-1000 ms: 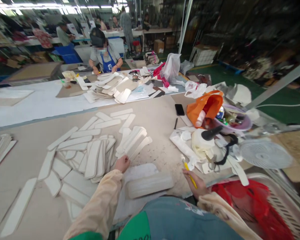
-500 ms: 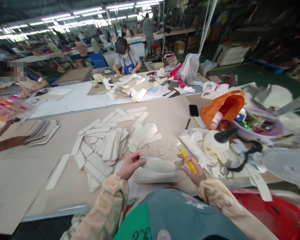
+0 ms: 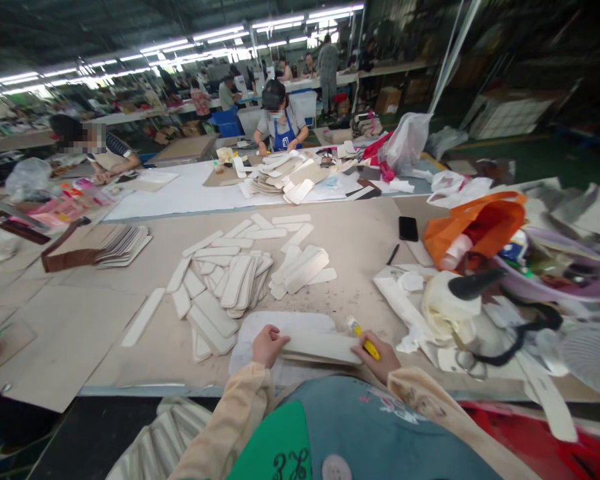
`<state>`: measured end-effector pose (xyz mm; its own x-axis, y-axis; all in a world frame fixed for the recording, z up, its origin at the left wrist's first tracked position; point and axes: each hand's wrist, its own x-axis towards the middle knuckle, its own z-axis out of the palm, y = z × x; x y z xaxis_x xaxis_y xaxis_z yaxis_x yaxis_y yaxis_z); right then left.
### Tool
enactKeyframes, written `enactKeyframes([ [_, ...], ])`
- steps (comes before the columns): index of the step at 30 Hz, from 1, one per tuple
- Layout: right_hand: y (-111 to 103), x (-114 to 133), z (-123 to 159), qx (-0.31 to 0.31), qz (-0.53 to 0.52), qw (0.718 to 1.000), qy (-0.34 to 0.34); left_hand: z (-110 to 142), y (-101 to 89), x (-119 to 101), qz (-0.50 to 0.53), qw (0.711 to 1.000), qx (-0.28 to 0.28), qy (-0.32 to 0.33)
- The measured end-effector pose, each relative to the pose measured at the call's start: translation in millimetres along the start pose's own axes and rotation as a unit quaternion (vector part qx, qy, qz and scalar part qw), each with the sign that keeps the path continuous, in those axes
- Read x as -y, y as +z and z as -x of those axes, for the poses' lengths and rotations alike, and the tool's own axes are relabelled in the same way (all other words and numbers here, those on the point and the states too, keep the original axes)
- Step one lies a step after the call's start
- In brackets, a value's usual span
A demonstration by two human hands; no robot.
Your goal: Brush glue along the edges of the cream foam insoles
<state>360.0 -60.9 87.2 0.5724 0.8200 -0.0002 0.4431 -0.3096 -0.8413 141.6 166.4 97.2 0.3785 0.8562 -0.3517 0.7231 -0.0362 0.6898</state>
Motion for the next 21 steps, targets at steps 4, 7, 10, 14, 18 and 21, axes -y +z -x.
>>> enactKeyframes([
  [4, 8, -11, -5, 0.01, 0.052, 0.999, -0.01, 0, 6.9, 10, -0.072, 0.997, 0.002, -0.003],
  [7, 11, -17, -7, -0.003, 0.082, 0.997, -0.009, 0, 11.1, 14, -0.109, 0.994, 0.018, -0.003],
  [10, 13, -19, -7, -0.01, 0.093, 0.996, -0.014, 1, 14.3, 17, -0.132, 0.991, 0.029, -0.005],
  [14, 16, -19, -6, -0.009, 0.109, 0.994, -0.008, 0, 16.0, 19, -0.146, 0.989, 0.037, -0.009],
  [18, 17, -20, -6, -0.009, 0.129, 0.992, 0.009, -3, 15.3, 19, -0.155, 0.987, 0.045, -0.018],
  [21, 17, -22, -7, 0.005, 0.144, 0.989, 0.018, -5, 14.8, 18, -0.161, 0.985, 0.052, -0.024],
])
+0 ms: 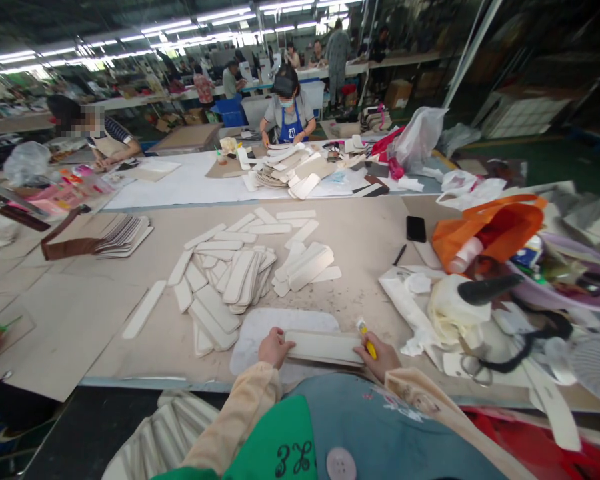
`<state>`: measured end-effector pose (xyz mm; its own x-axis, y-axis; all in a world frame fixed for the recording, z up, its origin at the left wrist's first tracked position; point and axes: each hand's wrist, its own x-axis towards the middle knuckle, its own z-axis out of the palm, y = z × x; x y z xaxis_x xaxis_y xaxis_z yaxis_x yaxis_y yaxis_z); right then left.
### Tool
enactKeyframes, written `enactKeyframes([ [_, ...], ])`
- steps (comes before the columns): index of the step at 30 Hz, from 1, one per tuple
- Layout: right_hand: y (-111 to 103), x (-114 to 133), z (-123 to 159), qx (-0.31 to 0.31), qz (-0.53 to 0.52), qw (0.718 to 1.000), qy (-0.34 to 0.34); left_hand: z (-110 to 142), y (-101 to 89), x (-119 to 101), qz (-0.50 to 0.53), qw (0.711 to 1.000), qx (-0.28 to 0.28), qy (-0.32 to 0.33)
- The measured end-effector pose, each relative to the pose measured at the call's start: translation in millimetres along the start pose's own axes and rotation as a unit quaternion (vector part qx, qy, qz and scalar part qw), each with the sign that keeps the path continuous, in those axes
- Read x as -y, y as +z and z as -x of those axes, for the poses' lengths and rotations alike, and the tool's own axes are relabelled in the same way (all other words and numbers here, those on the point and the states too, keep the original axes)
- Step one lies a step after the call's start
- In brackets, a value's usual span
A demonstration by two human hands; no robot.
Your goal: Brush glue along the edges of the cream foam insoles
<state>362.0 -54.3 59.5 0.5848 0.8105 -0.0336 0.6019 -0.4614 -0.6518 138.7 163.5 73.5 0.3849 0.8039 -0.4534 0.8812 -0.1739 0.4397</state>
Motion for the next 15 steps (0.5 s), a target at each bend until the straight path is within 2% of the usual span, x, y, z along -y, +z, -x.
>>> enactKeyframes([
  [15, 4.4, -2.4, -2.3, 0.013, 0.078, 0.997, 0.003, -3.4, -0.5, 1.8, 0.001, 1.0, 0.013, 0.008],
])
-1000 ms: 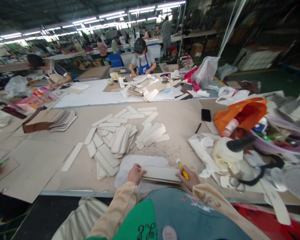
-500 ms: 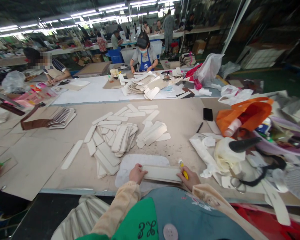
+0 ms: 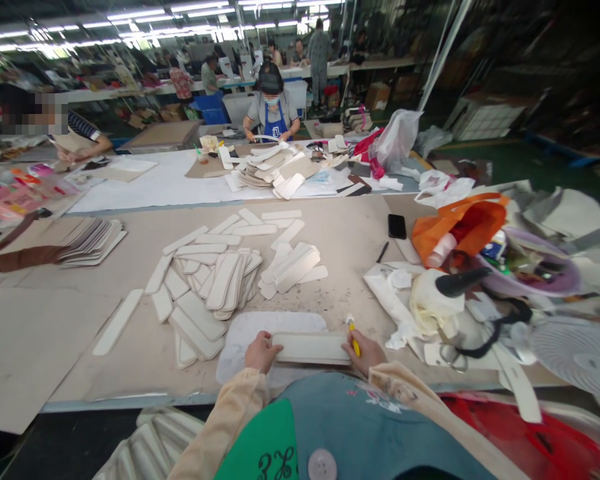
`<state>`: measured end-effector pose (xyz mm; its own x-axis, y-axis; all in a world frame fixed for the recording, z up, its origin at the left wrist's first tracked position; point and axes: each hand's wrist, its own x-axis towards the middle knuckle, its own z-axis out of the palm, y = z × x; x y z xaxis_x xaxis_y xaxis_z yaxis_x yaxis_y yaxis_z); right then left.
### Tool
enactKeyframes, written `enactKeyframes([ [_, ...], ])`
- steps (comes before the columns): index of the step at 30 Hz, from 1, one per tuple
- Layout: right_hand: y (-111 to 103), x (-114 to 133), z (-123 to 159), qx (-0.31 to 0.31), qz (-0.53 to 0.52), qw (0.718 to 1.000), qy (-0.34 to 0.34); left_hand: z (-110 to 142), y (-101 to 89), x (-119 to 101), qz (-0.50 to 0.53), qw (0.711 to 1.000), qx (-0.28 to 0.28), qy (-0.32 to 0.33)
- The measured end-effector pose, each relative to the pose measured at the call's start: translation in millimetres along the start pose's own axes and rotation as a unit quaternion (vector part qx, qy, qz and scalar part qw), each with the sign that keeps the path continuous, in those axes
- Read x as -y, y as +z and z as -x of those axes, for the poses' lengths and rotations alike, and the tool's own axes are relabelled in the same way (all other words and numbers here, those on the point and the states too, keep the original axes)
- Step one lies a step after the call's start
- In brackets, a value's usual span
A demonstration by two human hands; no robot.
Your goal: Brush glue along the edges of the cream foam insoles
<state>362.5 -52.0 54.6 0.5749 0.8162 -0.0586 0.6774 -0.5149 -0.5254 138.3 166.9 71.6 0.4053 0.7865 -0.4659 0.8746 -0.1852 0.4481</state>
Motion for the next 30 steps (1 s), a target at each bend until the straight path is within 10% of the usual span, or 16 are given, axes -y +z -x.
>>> enactKeyframes([
  [20, 2, -2, -2, -0.006, 0.062, 0.998, -0.013, 0, -1.0, -2, 0.0, 1.0, 0.002, -0.007],
  [30, -2, 7, -12, 0.076, -0.006, 0.967, -0.244, 1, -1.3, -2, -0.015, 1.0, -0.005, 0.018],
])
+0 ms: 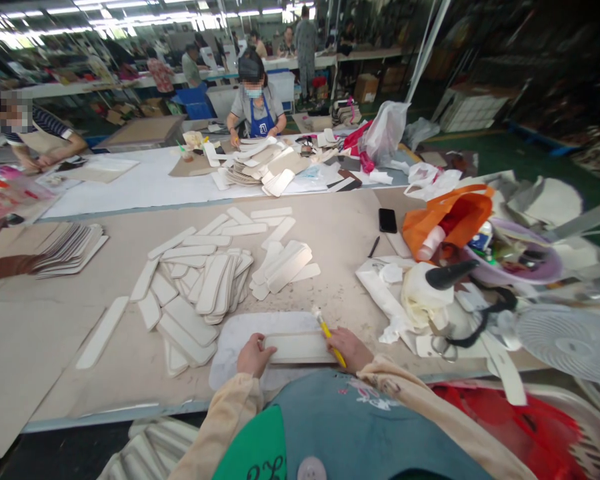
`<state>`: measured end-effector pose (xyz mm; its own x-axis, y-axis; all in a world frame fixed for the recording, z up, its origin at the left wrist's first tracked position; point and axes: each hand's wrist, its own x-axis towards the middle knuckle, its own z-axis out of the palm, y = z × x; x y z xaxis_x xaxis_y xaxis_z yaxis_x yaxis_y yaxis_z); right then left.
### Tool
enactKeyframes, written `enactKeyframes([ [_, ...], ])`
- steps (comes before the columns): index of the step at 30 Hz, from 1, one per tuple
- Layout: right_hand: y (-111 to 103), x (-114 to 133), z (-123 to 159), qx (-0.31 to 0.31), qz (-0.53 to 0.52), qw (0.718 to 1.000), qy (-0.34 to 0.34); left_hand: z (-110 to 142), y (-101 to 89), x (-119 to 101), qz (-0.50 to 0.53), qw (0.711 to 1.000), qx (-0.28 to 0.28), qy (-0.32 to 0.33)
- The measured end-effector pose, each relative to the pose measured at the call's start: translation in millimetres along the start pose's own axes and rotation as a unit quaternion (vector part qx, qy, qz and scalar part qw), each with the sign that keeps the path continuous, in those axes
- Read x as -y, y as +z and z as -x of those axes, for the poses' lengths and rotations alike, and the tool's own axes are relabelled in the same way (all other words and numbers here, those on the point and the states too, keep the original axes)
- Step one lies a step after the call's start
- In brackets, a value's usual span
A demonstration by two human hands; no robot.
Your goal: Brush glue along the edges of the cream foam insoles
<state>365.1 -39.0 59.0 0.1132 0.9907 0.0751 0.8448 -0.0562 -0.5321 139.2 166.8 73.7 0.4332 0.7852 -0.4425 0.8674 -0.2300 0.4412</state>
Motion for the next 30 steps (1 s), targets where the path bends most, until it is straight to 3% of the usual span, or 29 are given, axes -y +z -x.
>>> enactKeyframes([
  [3, 4, -6, -2, 0.049, -0.016, 0.997, -0.056, -1, 0.5, 0, -0.005, 1.0, -0.011, 0.006],
  [6, 6, -18, 8, 0.043, -0.006, 0.999, -0.029, -1, 1.0, 0, -0.005, 1.0, -0.026, 0.01],
  [12, -1, -28, 43, -0.081, 0.012, 0.996, 0.035, 2, 1.9, 0, 0.013, 0.998, -0.05, 0.029],
  [19, -12, -18, 61, -0.232, -0.039, 0.964, 0.126, 6, 3.5, -2, 0.059, 0.993, -0.084, 0.053],
  [26, -17, -10, 69, -0.249, -0.106, 0.947, 0.171, 19, -1.6, -17, 0.199, 0.976, -0.054, 0.067],
  [28, -20, -10, 70, -0.243, -0.135, 0.944, 0.178, 29, -10.8, -31, 0.281, 0.956, -0.031, 0.073],
  [30, -25, -7, 68, -0.239, -0.173, 0.937, 0.188, 40, -24.4, -50, 0.402, 0.913, -0.006, 0.069],
])
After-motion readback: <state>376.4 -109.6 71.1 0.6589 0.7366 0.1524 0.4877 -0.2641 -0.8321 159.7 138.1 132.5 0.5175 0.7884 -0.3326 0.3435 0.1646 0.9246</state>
